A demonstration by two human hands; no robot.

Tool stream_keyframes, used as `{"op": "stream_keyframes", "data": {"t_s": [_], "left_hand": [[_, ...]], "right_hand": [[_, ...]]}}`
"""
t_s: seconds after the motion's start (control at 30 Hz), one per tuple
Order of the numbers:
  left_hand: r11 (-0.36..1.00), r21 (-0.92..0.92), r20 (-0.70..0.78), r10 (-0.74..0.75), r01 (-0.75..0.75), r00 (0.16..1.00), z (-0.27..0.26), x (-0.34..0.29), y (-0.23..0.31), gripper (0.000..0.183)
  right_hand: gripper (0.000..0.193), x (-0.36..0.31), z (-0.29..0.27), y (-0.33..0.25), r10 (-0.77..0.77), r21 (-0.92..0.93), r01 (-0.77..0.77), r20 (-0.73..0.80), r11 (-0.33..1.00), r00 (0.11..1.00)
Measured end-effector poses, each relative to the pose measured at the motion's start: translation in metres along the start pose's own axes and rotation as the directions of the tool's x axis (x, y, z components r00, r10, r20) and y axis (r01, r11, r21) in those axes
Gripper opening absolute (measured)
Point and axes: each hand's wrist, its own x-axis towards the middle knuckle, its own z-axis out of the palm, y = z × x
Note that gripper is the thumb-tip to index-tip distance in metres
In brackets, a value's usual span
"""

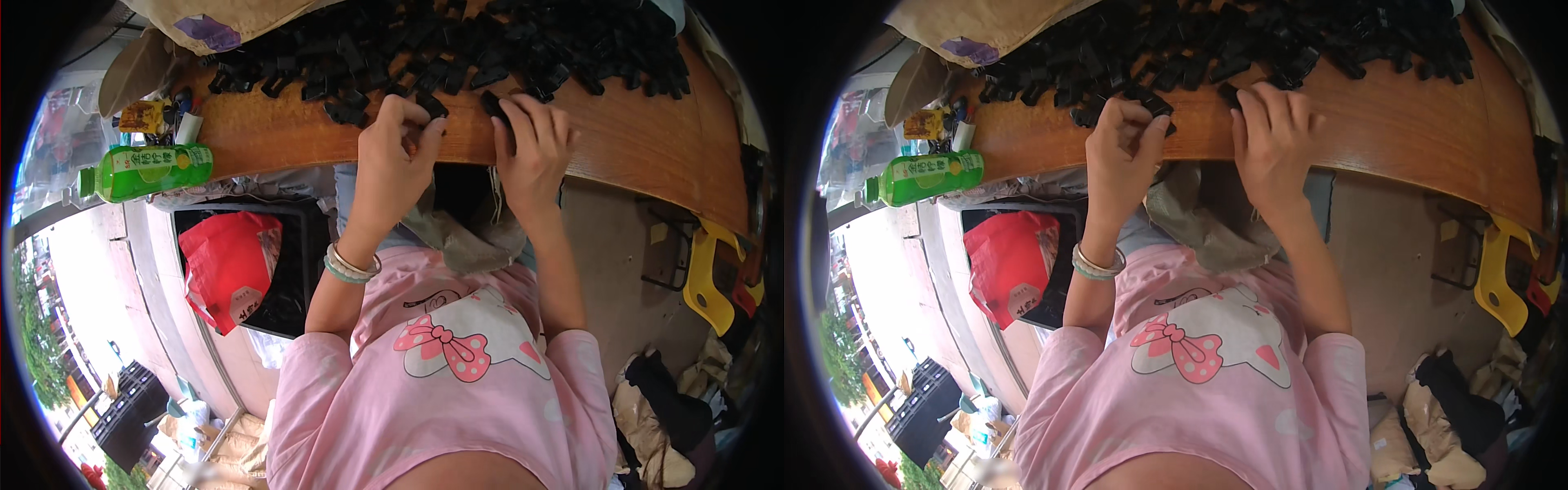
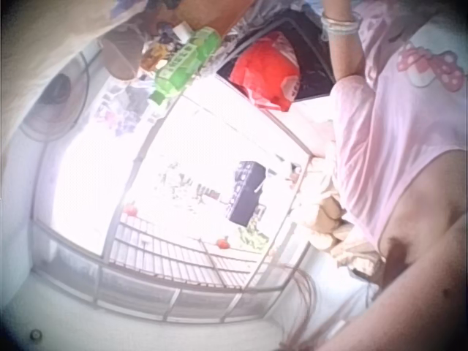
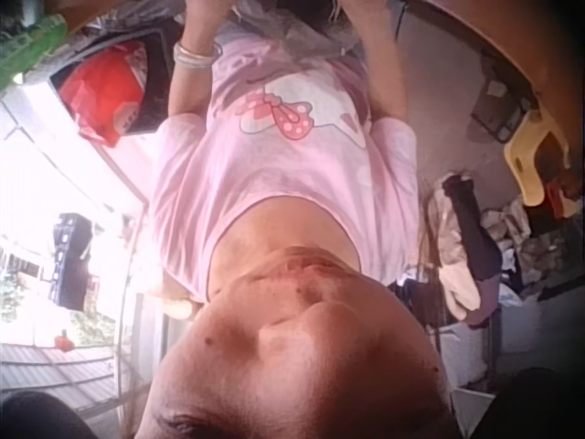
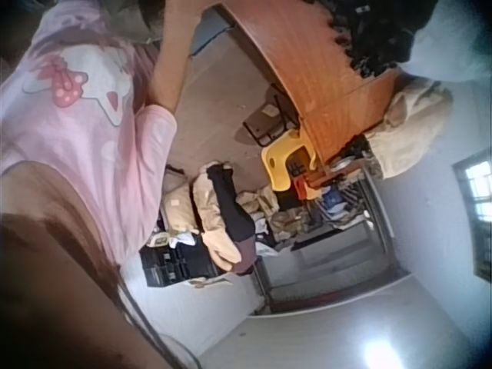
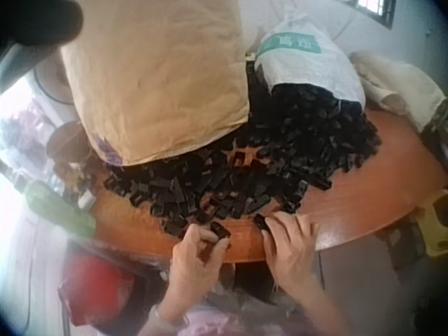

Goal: The person assembles plastic components by fitting pairs of pieces together by hand and dropping them into a bag, then pours more pieces from a large sack onto the table.

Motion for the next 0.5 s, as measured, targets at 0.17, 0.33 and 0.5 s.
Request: {"op": "stream_keyframes", "data": {"t_s": [0.17,0.33,0.5], "left_hand": [[0.887,-0.431,0.13,-0.123,0.168,0.984,0.003,-0.001,0.008,0.029],[0.77,-0.556,0.284,-0.178,0.313,0.942,0.006,-0.002,0.003,0.04],[0.814,-0.52,0.274,-0.13,0.26,0.953,0.004,-0.005,0.01,0.028]], "right_hand": [[0.026,-0.005,-0.006,-0.012,0.163,0.543,-0.11,-0.051,0.833,0.985],[0.024,-0.002,-0.022,-0.024,0.189,0.729,-0.236,0.148,0.643,0.971],[0.025,0.0,-0.022,-0.02,0.183,0.773,-0.198,0.108,0.603,0.977]]}}
